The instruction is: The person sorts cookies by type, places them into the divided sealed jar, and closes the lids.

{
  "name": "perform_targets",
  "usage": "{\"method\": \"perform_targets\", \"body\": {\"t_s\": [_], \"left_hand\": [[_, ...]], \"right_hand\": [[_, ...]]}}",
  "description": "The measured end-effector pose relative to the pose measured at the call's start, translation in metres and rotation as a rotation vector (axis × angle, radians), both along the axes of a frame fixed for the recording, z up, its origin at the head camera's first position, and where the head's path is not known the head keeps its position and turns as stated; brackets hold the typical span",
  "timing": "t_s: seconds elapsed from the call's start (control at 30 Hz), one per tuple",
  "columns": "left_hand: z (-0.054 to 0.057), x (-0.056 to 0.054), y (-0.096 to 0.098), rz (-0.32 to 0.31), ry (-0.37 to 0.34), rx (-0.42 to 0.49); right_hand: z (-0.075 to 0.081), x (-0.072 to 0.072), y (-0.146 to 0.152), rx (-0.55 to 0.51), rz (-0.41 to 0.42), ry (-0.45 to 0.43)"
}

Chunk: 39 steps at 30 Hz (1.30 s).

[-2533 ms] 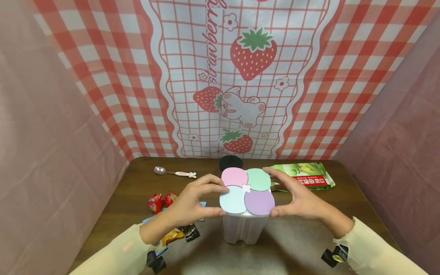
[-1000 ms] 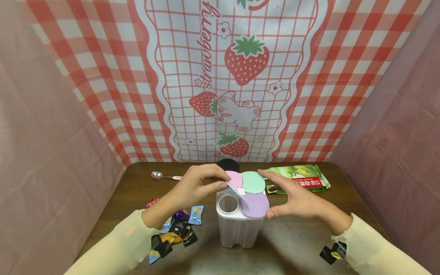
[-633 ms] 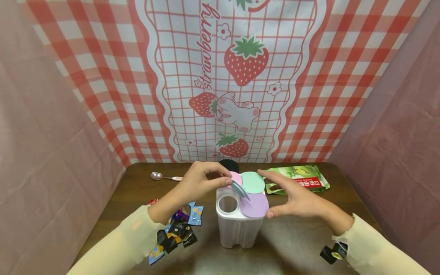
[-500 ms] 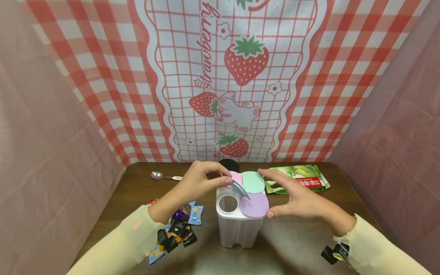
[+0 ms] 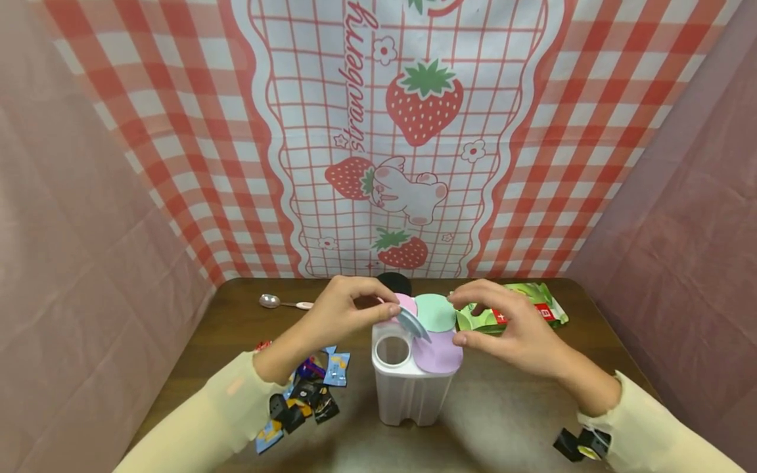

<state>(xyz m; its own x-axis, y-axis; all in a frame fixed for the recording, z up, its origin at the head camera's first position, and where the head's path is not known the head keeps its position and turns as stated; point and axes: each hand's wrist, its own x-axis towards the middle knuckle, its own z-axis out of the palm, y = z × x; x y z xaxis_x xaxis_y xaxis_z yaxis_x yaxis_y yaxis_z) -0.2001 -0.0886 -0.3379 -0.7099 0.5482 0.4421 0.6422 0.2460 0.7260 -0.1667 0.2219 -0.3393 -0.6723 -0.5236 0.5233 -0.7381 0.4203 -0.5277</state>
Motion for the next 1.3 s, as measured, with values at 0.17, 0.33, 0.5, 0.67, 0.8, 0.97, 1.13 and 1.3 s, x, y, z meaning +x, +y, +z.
{"method": "perform_targets", "body": {"t_s": [0.17, 0.33, 0.5, 0.67, 0.8, 0.97, 1.13, 1.3], "left_hand": [[0.002, 0.001, -0.001, 0.007, 0.001, -0.003], [0.002, 0.001, -0.001, 0.019, 0.000, -0.006], [0.000, 0.001, -0.001, 0.027, -0.005, -0.009], [-0.002, 0.001, 0.000, 0.026, -0.005, -0.003], [-0.003, 0.002, 0.000, 0.023, -0.001, -0.002], [-0.004, 0.005, -0.005, 0.009, 0.009, 0.000], [-0.009, 0.008, -0.021, 0.043, -0.009, 0.007], [-0.019, 0.009, -0.051, 0.142, -0.062, 0.015]], "right_hand": [[0.002, 0.005, -0.014, -0.074, 0.101, 0.110], [-0.001, 0.007, -0.024, -0.100, 0.163, 0.159], [-0.007, 0.006, -0.030, -0.104, 0.175, 0.144], [-0.011, 0.007, -0.034, -0.097, 0.154, 0.104], [-0.013, 0.008, -0.036, -0.089, 0.118, 0.079], [-0.013, 0.011, -0.037, -0.098, 0.098, 0.083], [-0.011, 0.012, -0.037, -0.111, 0.098, 0.093], [-0.011, 0.012, -0.037, -0.113, 0.088, 0.096]]}}
